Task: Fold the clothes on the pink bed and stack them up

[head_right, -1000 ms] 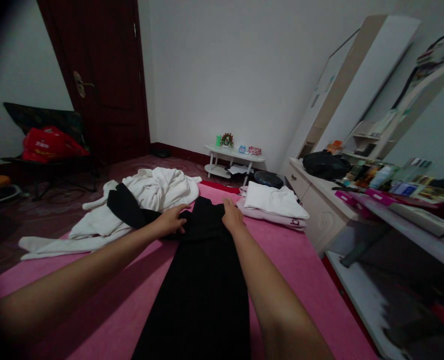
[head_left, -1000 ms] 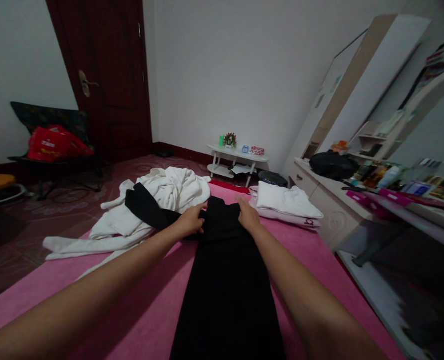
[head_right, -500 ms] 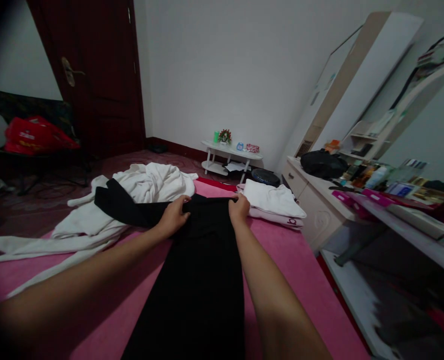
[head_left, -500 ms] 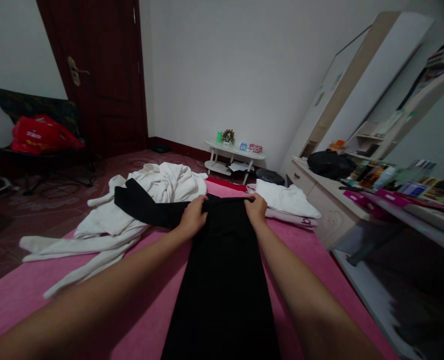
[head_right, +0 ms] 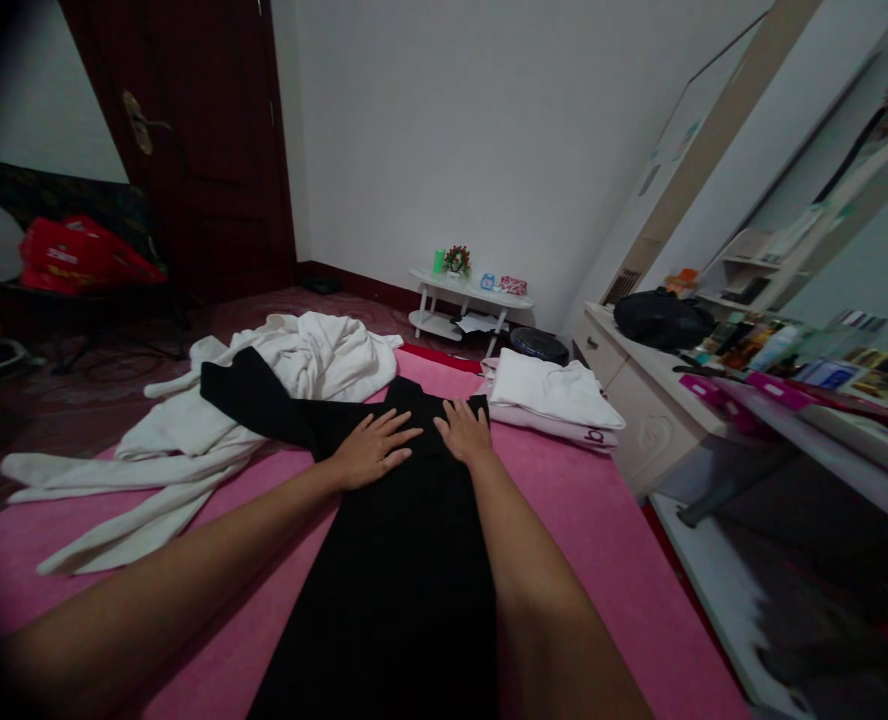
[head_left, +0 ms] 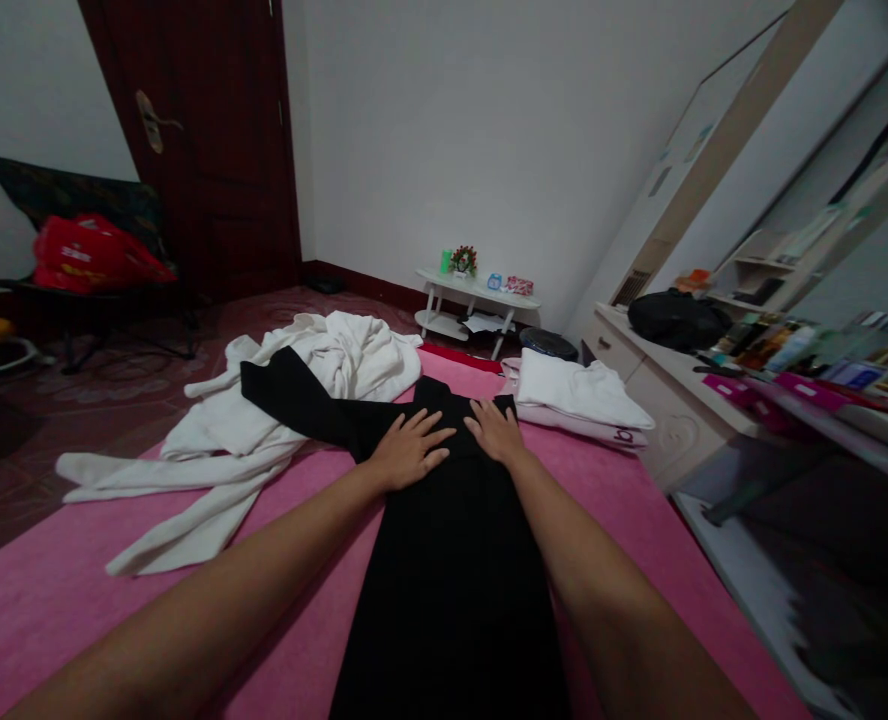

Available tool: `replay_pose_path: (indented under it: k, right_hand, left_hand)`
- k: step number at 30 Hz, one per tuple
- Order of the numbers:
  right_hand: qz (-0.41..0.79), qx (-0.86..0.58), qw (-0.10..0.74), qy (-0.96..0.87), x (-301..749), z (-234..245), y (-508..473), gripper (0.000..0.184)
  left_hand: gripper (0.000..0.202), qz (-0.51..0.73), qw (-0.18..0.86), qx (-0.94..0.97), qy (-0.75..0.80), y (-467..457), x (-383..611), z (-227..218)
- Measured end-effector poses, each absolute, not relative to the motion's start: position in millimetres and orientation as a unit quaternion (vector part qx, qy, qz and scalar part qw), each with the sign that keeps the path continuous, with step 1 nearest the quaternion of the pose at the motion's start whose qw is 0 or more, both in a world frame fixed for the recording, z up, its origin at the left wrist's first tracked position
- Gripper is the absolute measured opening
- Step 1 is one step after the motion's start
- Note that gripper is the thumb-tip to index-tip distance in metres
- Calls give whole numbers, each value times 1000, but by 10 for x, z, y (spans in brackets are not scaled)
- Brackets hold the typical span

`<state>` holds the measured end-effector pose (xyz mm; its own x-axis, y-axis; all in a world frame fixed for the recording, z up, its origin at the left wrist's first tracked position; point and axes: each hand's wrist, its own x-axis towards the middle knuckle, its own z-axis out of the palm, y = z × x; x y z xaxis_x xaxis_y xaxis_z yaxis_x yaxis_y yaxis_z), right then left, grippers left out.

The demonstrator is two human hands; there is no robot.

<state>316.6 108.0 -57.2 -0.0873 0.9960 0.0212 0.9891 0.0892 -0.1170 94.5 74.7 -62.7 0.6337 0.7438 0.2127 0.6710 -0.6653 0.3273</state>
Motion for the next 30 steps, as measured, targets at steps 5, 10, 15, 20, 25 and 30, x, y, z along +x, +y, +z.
replay_pose_path:
  k: [5,10,15,20,25,30]
  right_hand:
    - [88,-719,12,-689,3078,-553,1063,63]
    - [111,-728,12,-676,3069,-545,762,63]
    - [131,-748,0,-651,3015,-375,554,57]
    - [86,-742,31,-664,2689,-322,379,55]
    - [44,-683,78,-725,2517,-502,157,52]
    - [28,-683,83,-725,2546,-533,135,52]
  left_hand:
    - [53,138,92,894,417,708,946,-640]
    - [55,126,78,886,438,602,934,-633]
    - [59,111,76,886,443,314,775,-571]
    - [61,73,63,901,423,-104,573,-428]
    - [40,54,94,908,406,-256,272,-24]
    - [59,141,-20,740,657,239,-229,469]
